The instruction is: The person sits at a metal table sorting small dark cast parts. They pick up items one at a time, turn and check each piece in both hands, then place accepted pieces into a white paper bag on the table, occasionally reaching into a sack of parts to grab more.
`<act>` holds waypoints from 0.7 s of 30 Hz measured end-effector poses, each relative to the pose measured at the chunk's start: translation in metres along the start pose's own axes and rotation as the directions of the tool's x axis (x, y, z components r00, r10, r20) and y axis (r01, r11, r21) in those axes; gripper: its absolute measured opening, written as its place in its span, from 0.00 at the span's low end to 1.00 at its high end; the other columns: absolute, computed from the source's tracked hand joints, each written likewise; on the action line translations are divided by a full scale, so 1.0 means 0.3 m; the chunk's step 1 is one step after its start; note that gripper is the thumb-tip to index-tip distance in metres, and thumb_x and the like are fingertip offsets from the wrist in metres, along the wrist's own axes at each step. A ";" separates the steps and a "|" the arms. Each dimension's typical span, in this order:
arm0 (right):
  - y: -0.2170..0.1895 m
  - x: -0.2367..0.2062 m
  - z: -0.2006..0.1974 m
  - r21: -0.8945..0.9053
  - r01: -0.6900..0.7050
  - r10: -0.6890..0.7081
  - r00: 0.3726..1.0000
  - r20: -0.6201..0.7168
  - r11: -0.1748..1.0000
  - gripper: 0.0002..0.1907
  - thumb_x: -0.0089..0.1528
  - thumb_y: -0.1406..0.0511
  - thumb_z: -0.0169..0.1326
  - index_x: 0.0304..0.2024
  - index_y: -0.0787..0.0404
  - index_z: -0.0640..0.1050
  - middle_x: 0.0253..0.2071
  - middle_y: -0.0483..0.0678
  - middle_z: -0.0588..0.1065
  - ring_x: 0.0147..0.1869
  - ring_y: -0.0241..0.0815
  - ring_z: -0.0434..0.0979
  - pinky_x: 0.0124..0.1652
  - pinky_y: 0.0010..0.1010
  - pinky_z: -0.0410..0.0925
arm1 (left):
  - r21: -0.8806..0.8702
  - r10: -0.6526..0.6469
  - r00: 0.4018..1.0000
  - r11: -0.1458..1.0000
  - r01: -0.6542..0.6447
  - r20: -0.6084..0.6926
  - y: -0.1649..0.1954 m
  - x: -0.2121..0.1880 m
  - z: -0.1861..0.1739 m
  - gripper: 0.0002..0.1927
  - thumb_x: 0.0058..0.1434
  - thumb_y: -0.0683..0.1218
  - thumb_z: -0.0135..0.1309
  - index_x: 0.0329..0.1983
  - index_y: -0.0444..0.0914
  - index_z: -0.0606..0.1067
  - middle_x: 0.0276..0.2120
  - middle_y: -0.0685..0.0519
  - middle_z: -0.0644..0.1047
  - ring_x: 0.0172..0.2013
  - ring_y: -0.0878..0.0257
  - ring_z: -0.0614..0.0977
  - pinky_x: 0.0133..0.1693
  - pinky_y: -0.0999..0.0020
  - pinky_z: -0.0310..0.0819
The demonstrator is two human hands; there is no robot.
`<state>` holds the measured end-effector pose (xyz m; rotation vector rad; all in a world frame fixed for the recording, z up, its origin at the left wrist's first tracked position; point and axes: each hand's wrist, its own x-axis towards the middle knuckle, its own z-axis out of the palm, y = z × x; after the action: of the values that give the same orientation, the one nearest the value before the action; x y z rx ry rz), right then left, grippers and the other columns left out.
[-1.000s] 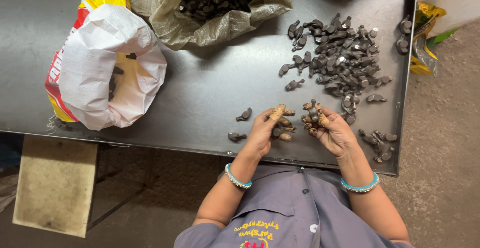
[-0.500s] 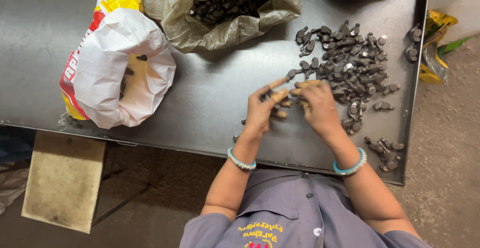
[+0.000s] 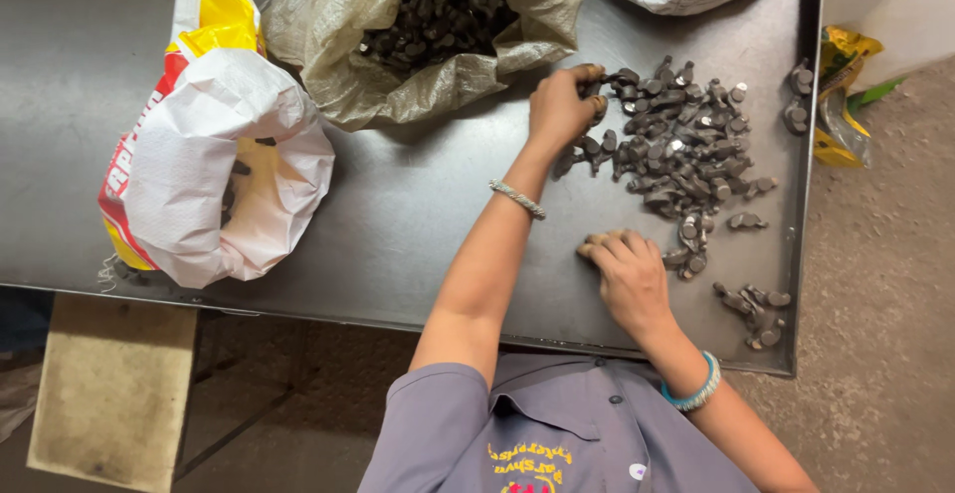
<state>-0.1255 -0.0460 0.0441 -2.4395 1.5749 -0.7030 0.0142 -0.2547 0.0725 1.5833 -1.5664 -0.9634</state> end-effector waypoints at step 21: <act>0.008 -0.014 0.007 0.046 -0.043 0.042 0.999 0.025 0.998 0.14 0.52 0.74 0.55 0.37 0.54 0.82 0.40 0.40 0.80 0.47 0.45 0.75 0.45 0.39 0.68 | 0.600 0.483 0.779 0.780 -0.176 -0.399 0.040 0.037 -0.437 0.24 0.49 0.47 0.67 0.51 0.39 0.81 0.50 0.42 0.79 0.49 0.42 0.76 0.50 0.49 0.72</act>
<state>-0.1279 -0.0436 0.0402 -2.3654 1.5793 -0.6928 0.1233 -0.2690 0.1453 1.6340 -1.6903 0.1664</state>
